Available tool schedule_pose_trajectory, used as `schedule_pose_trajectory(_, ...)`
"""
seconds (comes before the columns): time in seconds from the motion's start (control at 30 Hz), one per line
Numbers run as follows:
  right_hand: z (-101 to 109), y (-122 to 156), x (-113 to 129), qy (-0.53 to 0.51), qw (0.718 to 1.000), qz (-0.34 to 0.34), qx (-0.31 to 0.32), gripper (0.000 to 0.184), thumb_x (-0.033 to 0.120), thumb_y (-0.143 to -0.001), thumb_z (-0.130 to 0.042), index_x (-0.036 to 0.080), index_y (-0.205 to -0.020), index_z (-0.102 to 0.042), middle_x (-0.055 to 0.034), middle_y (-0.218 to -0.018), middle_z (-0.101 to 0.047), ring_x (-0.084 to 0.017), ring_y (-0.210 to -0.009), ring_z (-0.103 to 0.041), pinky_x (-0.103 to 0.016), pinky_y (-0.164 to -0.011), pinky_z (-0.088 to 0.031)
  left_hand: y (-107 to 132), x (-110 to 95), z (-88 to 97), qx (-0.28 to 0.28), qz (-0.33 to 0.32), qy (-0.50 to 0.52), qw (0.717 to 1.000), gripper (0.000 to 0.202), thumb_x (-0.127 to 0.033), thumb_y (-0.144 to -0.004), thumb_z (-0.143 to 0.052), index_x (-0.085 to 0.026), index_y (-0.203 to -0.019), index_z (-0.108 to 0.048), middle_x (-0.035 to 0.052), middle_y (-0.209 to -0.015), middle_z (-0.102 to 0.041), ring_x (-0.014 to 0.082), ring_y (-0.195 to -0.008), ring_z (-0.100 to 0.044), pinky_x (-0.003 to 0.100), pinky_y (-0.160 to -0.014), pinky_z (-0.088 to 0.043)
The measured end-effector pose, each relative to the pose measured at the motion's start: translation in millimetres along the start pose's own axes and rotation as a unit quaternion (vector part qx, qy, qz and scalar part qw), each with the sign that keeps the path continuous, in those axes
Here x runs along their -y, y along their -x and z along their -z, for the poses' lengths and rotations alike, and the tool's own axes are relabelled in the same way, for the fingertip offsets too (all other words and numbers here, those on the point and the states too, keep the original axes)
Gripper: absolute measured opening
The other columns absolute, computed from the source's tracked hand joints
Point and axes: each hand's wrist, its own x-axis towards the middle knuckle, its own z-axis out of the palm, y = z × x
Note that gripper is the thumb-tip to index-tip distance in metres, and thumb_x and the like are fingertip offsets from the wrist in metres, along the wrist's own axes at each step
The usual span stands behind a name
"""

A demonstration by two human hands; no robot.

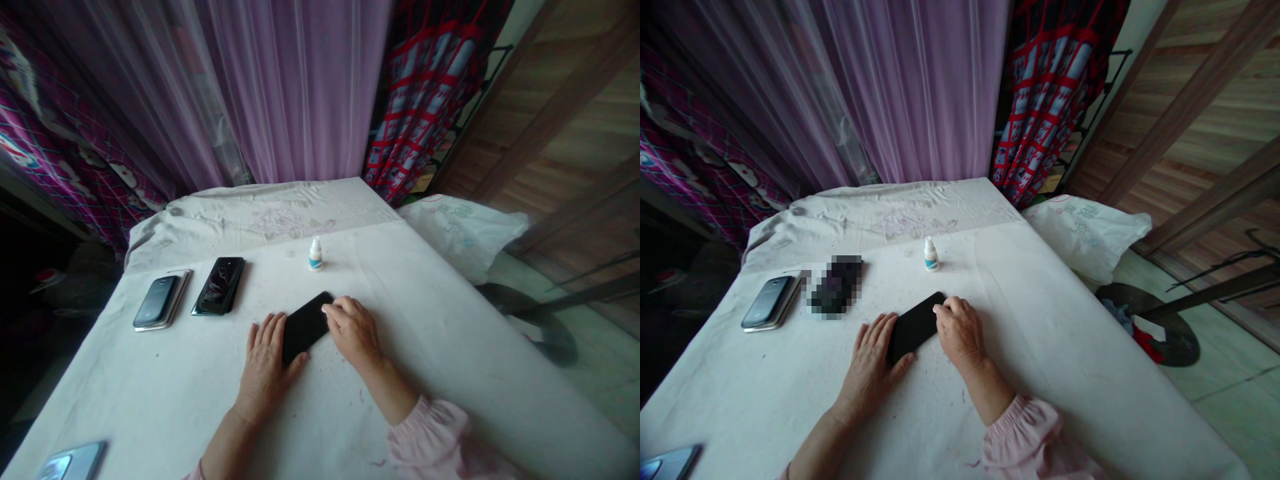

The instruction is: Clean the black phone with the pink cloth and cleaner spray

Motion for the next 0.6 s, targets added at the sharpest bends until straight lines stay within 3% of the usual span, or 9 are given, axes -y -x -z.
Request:
schedule_pose_trajectory(0.2,-1.9,-2.8,25.9,-0.028,0.998,0.034,0.041,0.015,0.015,-0.089,-0.056,0.023,-0.086,-0.070,-0.0030,-0.085,-0.062,-0.016,-0.080,-0.054,-0.028,-0.070,-0.037,0.2,2.1,-1.0,0.001,0.000,0.006,1.000,0.067,-0.050,-0.088,-0.053,-0.016,-0.143,-0.033,0.0174,-0.139,-0.051,0.0327,-0.134,-0.040,0.057,-0.112,-0.022)
schedule_pose_trajectory(0.47,3.6,-11.2,-5.7,0.006,0.999,-0.028,0.015,0.018,0.019,-0.091,-0.056,0.025,-0.092,-0.072,-0.0045,-0.085,-0.065,-0.016,-0.078,-0.054,-0.029,-0.069,-0.035,-1.9,0.7,3.7,0.024,-0.002,0.006,1.000,0.066,-0.049,-0.089,-0.051,-0.017,-0.144,-0.032,0.0156,-0.141,-0.050,0.0322,-0.135,-0.040,0.058,-0.113,-0.021)
schedule_pose_trajectory(0.6,3.4,-12.4,-4.5,0.021,0.999,-0.040,0.019,0.016,0.017,-0.089,-0.058,0.024,-0.089,-0.072,-0.0041,-0.085,-0.065,-0.017,-0.078,-0.053,-0.030,-0.069,-0.034,-2.7,0.0,5.0,0.028,-0.003,0.003,1.000,0.065,-0.050,-0.090,-0.051,-0.016,-0.143,-0.033,0.0158,-0.140,-0.051,0.0320,-0.135,-0.040,0.057,-0.113,-0.021)
